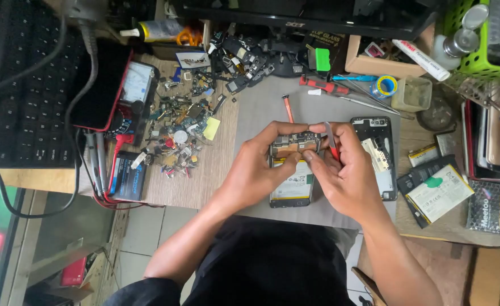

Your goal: Assembling internal components of a smartphone, including connecting ribbon cables and installing the battery.

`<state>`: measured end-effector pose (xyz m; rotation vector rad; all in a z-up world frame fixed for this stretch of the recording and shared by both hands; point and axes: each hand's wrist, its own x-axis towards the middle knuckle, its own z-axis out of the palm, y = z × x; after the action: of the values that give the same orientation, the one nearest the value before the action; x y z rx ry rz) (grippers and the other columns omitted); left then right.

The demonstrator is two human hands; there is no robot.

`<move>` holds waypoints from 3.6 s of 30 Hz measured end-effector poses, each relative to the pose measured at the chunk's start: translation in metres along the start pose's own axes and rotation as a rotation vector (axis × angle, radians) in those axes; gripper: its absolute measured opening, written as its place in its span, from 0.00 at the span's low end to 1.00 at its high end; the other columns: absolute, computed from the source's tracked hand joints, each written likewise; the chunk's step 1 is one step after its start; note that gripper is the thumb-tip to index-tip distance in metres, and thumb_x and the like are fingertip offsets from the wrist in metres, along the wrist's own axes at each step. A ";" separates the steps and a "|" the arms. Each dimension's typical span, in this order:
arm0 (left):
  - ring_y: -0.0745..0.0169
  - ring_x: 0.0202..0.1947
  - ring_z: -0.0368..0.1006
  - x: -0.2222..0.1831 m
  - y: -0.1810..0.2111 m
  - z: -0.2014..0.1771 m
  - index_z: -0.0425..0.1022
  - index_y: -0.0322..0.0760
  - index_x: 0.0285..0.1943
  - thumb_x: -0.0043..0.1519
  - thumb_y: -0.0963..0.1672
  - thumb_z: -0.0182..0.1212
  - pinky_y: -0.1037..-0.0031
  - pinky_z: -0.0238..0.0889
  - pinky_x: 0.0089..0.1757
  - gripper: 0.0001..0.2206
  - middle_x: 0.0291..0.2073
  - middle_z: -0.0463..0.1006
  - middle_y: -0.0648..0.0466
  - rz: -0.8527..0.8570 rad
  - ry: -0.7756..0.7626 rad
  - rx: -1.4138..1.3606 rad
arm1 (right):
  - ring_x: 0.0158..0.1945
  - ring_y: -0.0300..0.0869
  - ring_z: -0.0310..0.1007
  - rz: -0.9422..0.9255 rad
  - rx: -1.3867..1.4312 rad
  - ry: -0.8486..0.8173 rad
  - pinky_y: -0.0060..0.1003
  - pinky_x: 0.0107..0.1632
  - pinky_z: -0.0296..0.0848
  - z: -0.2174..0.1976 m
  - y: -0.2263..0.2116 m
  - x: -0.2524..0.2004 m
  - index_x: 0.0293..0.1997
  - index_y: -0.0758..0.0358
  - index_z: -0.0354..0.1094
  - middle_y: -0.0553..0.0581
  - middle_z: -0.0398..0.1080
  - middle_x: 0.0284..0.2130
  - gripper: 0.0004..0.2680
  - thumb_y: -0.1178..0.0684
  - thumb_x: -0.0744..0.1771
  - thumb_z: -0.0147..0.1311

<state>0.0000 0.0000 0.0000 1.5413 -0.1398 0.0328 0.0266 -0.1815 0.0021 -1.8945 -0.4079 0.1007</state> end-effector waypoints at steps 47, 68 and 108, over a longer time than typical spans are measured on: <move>0.40 0.74 0.56 -0.009 0.001 0.011 0.59 0.30 0.76 0.58 0.36 0.62 0.57 0.48 0.69 0.33 0.70 0.65 0.35 -0.109 0.080 0.005 | 0.25 0.30 0.62 0.203 0.187 0.065 0.28 0.37 0.65 -0.006 0.018 -0.007 0.55 0.65 0.65 0.50 0.58 0.23 0.13 0.61 0.66 0.60; 0.42 0.75 0.52 -0.009 -0.011 0.021 0.56 0.28 0.77 0.60 0.37 0.62 0.60 0.44 0.71 0.33 0.73 0.61 0.37 -0.084 0.116 0.012 | 0.23 0.27 0.62 0.209 0.266 -0.057 0.21 0.28 0.58 -0.021 0.011 0.005 0.52 0.72 0.74 0.54 0.72 0.20 0.10 0.62 0.66 0.61; 0.39 0.54 0.71 -0.044 -0.047 0.033 0.68 0.50 0.66 0.66 0.49 0.63 0.62 0.64 0.45 0.19 0.62 0.62 0.33 0.373 0.220 1.147 | 0.17 0.35 0.63 0.392 0.073 0.022 0.27 0.23 0.65 -0.006 0.012 0.003 0.52 0.68 0.70 0.53 0.66 0.19 0.07 0.58 0.70 0.56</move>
<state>-0.0407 -0.0309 -0.0503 2.6121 -0.2540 0.6743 0.0338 -0.1900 -0.0065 -1.8801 -0.0134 0.3500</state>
